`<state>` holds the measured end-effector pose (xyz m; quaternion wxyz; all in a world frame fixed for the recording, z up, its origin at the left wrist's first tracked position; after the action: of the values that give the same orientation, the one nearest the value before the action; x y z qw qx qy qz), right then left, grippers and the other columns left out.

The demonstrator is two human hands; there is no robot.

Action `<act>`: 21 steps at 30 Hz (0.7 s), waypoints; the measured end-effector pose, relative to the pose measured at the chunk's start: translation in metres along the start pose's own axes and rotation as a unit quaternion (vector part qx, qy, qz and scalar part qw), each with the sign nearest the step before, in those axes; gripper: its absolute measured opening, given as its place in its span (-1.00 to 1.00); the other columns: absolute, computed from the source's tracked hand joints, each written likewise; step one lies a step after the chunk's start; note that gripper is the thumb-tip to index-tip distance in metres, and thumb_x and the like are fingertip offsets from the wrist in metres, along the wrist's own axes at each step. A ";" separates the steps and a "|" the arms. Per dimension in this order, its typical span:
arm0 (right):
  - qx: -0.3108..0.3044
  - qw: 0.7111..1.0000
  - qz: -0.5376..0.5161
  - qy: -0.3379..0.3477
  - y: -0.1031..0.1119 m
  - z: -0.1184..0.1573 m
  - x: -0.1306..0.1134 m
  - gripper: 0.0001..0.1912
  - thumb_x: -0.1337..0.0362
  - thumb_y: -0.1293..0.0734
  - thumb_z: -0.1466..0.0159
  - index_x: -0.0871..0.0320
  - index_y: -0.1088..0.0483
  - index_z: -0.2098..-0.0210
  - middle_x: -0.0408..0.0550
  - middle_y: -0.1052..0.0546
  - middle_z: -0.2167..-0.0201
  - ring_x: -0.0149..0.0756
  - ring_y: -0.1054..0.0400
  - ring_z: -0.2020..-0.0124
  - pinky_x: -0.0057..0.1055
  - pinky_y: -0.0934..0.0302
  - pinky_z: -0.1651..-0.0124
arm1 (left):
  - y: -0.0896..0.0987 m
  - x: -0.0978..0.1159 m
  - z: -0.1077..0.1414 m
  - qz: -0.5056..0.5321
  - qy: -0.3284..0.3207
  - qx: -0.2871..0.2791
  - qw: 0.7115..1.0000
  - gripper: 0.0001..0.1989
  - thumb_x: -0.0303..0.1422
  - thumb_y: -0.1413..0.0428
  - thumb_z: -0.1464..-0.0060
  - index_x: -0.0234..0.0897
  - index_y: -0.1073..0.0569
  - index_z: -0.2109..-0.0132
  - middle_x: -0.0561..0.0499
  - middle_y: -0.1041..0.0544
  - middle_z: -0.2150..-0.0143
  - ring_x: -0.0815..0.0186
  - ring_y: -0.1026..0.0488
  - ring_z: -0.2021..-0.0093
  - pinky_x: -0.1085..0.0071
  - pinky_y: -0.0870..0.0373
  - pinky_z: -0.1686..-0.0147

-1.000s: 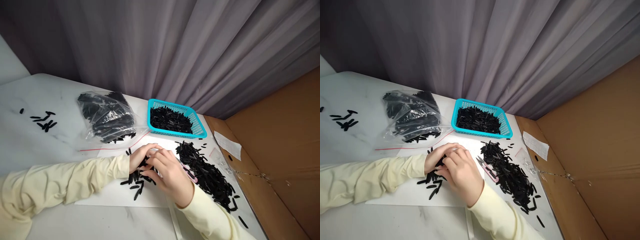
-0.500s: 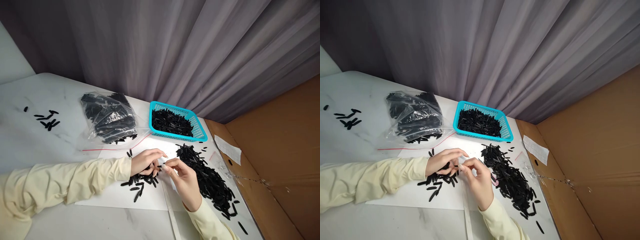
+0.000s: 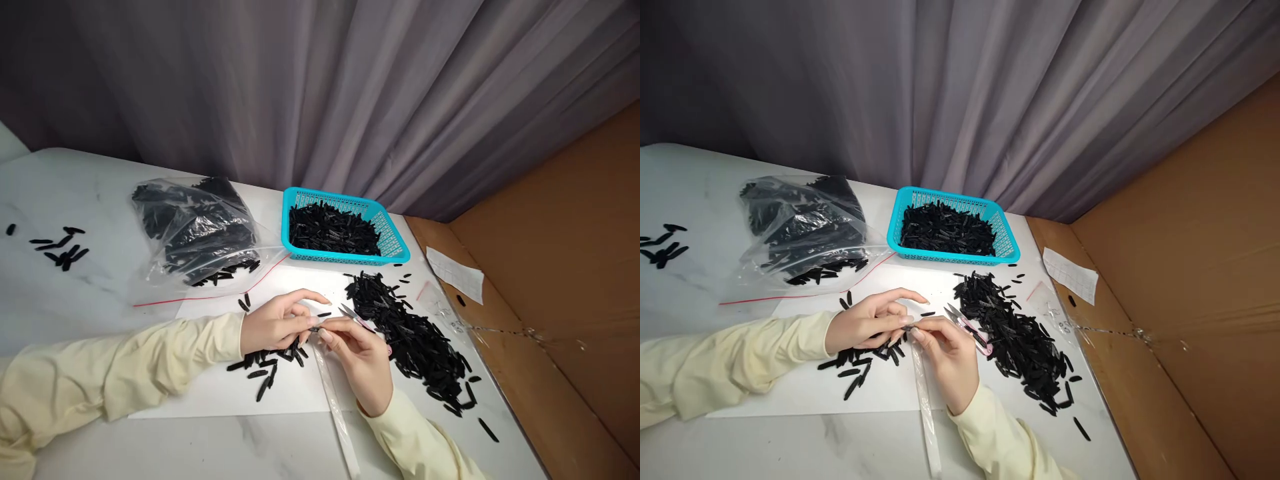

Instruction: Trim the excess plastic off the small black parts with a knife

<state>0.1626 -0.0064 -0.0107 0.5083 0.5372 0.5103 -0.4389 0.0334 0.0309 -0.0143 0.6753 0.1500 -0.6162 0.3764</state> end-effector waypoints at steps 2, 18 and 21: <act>-0.012 1.000 -0.016 -0.016 -0.002 0.000 0.003 -0.91 0.26 -0.35 -0.15 0.14 -0.47 0.41 -0.04 -0.50 0.42 -0.31 -0.35 0.43 -0.39 -0.29 0.38 | 0.000 -0.001 -0.001 -0.005 -0.003 0.008 1.000 -0.58 -0.21 -0.05 -0.08 -0.31 -0.24 -0.04 0.19 -0.27 0.61 0.63 0.03 0.78 0.66 0.17 0.81; -0.005 0.977 -0.165 -0.133 -0.007 -0.002 0.013 -0.72 0.24 -0.44 -0.03 0.17 -0.34 0.31 -0.16 -0.41 0.55 -0.40 -0.34 0.54 -0.55 -0.20 0.64 | 0.002 -0.003 -0.004 -0.035 0.011 0.033 0.999 -0.56 -0.11 0.05 -0.12 -0.32 -0.20 -0.03 0.21 -0.27 0.64 0.62 0.04 0.82 0.67 0.19 0.85; 0.012 0.977 -0.160 -0.137 -0.009 -0.001 0.013 -0.70 0.24 -0.46 -0.01 0.16 -0.25 0.41 -0.19 -0.42 0.62 -0.42 -0.32 0.63 -0.58 -0.13 0.69 | -0.003 -0.004 -0.002 -0.049 0.022 -0.005 0.999 -0.55 -0.11 0.09 -0.14 -0.31 -0.19 -0.07 0.17 -0.32 0.61 0.62 0.03 0.82 0.66 0.17 0.84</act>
<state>0.1553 -0.0046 -0.0240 0.4900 0.3890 0.5098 -0.5904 0.0370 0.0291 -0.0180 0.7075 0.1682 -0.5949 0.3425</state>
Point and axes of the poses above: each hand's wrist, its own z-axis away from the middle knuckle, its own y-axis out of the back of the hand, x = y × z, the point moved 5 cm from there along -z, towards the middle knuckle
